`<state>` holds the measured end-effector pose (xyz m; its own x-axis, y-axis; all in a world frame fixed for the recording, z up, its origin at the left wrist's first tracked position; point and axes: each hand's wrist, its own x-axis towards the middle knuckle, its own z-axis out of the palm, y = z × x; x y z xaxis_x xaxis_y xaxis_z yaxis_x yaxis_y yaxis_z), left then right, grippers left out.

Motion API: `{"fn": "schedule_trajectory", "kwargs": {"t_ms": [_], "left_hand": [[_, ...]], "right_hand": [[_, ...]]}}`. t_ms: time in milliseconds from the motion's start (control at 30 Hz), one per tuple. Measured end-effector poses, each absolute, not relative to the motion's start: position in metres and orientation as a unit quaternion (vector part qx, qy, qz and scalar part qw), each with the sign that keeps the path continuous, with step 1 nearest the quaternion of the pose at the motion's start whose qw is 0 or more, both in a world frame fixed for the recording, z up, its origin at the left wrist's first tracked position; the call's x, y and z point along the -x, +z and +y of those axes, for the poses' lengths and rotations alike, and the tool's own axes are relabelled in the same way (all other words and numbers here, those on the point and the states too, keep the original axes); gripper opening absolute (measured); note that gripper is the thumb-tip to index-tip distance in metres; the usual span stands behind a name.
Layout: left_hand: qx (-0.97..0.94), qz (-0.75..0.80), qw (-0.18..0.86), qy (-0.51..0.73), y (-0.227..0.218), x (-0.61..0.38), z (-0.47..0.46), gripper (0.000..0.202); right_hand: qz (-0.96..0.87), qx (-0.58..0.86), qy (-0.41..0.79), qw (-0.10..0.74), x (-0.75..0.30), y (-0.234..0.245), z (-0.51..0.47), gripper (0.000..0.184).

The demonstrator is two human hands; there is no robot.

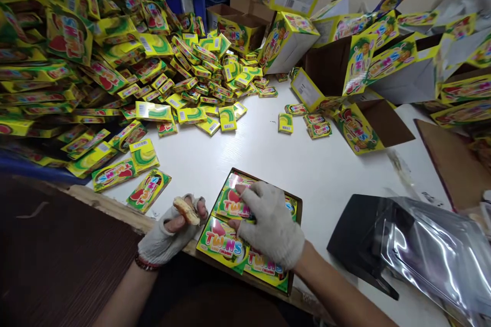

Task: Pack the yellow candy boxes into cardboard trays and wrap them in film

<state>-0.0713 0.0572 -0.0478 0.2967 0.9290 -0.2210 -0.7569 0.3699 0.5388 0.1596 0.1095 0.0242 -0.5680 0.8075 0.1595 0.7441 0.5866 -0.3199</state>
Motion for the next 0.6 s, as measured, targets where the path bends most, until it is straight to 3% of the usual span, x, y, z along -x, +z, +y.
{"fn": "schedule_trajectory", "kwargs": {"t_ms": [200, 333, 433, 533, 600], "left_hand": [[-0.139, 0.288, 0.774, 0.547, -0.048, 0.073, 0.056, 0.027], [-0.146, 0.297, 0.771, 0.545, -0.044, 0.074, 0.057, 0.023], [-0.156, 0.294, 0.774, 0.539, -0.043, 0.074, 0.060, 0.025], [-0.151, 0.291, 0.772, 0.545, -0.043, 0.072, 0.062, 0.024], [-0.147, 0.284, 0.770, 0.552, -0.044, 0.071, 0.063, 0.022]], "right_hand": [[-0.910, 0.369, 0.138, 0.129, -0.143, 0.012, 0.068, 0.080], [-0.908, 0.308, 0.251, 0.135, -0.154, 0.035, 0.110, 0.064], [-0.835, 0.446, 0.277, 0.167, -0.165, 0.042, 0.191, 0.045], [-0.727, 0.640, 0.165, 0.185, -0.173, 0.032, 0.280, 0.057], [-0.711, 0.660, 0.153, 0.186, -0.178, 0.016, 0.321, 0.065]]}}
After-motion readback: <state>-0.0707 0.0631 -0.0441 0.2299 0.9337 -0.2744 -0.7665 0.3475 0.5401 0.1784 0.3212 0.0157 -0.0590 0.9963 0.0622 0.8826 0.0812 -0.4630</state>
